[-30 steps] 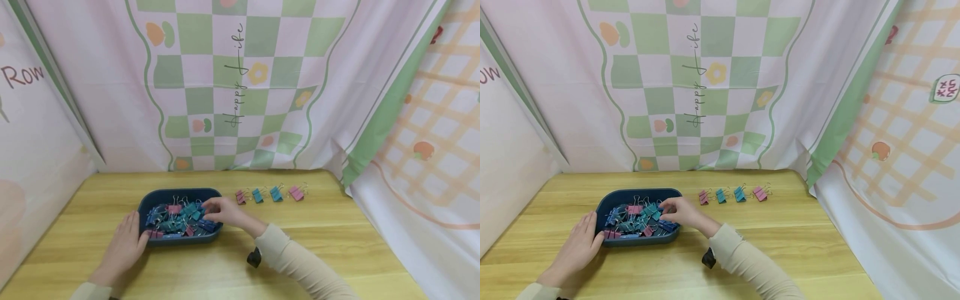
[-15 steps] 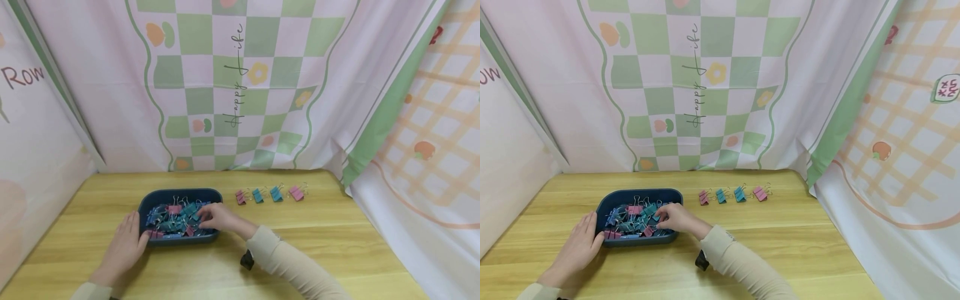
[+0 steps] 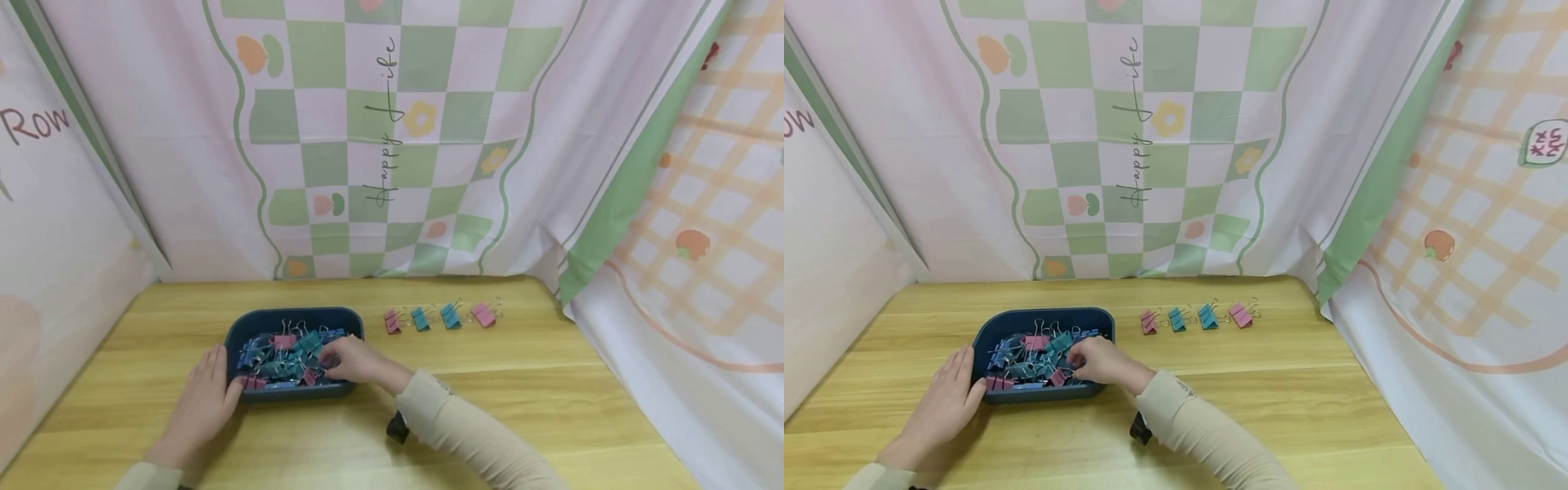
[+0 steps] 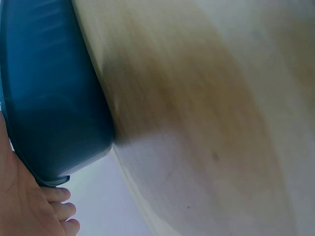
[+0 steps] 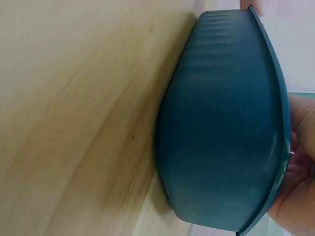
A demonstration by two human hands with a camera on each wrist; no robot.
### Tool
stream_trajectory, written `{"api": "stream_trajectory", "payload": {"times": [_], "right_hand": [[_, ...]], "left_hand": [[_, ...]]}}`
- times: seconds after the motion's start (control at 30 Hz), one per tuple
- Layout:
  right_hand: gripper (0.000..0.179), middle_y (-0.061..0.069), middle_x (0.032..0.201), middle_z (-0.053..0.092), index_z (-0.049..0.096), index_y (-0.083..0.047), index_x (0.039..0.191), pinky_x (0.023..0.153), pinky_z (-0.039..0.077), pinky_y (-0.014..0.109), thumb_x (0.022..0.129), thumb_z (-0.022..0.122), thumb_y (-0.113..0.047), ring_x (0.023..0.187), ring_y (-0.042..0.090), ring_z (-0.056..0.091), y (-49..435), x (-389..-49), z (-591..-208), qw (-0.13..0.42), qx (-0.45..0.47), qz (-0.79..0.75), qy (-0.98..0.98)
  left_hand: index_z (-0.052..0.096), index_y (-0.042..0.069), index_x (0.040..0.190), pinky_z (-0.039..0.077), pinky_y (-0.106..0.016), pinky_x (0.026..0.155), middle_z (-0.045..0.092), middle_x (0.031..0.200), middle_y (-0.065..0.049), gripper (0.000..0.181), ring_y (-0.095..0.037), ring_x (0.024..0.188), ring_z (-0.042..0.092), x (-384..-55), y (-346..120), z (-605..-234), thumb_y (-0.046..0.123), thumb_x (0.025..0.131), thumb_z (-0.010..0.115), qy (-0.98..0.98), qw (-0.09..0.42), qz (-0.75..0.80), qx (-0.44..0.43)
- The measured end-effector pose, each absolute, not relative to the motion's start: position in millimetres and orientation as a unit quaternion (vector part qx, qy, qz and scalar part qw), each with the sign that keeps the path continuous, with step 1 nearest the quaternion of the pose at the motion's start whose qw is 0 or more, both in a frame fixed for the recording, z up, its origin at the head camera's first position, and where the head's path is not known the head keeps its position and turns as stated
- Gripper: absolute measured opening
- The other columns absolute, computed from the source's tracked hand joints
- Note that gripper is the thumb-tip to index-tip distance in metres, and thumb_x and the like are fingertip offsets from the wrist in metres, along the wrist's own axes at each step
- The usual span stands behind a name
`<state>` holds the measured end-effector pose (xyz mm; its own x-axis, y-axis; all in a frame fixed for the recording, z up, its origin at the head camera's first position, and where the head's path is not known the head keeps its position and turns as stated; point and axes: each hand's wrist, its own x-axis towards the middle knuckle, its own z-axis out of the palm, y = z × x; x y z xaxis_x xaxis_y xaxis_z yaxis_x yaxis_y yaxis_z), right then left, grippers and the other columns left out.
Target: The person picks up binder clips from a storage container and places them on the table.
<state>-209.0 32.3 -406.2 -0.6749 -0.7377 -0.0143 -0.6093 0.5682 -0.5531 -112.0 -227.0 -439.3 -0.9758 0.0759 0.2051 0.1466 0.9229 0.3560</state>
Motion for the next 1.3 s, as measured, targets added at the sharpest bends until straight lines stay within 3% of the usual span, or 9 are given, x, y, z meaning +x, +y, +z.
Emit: {"api": "stream_trajectory", "payload": {"times": [0.33,0.53,0.93,1.3], "right_hand": [[0.005,-0.001,0.077,0.065,0.069,-0.005,0.084,0.062,0.047,0.013,0.080,0.067,-0.002,0.068,0.002,0.055,32,-208,-409,0.091,-0.351,-0.294,0.884],[0.005,-0.005,0.071,0.062,0.068,-0.006,0.075,0.058,0.046,0.013,0.079,0.068,-0.002,0.064,0.002,0.053,33,-212,-411,0.043,-0.331,-0.313,0.889],[0.004,0.000,0.075,0.061,0.065,-0.003,0.079,0.060,0.049,0.019,0.082,0.064,-0.004,0.068,0.008,0.056,46,-225,-399,0.027,-0.258,-0.419,0.870],[0.006,0.009,0.076,0.063,0.064,0.005,0.086,0.065,0.056,0.031,0.084,0.062,0.000,0.067,0.017,0.062,67,-239,-379,0.061,-0.164,-0.554,0.814]], "left_hand": [[0.018,-0.021,0.134,0.017,-0.060,0.102,0.018,0.139,-0.040,0.065,-0.052,0.127,0.018,-112,-227,-440,0.025,0.096,0.042,-0.976,0.107,-0.180,-0.063],[0.018,-0.021,0.135,0.017,-0.060,0.102,0.018,0.139,-0.040,0.065,-0.052,0.127,0.018,-112,-227,-441,0.025,0.096,0.042,-0.975,0.111,-0.181,-0.065],[0.018,-0.021,0.135,0.017,-0.060,0.102,0.017,0.139,-0.040,0.064,-0.052,0.127,0.018,-112,-228,-441,0.024,0.096,0.041,-0.975,0.109,-0.185,-0.063],[0.016,-0.020,0.136,0.015,-0.060,0.103,0.016,0.140,-0.039,0.065,-0.052,0.128,0.016,-112,-227,-438,0.026,0.096,0.040,-0.976,0.093,-0.186,-0.056]]}}
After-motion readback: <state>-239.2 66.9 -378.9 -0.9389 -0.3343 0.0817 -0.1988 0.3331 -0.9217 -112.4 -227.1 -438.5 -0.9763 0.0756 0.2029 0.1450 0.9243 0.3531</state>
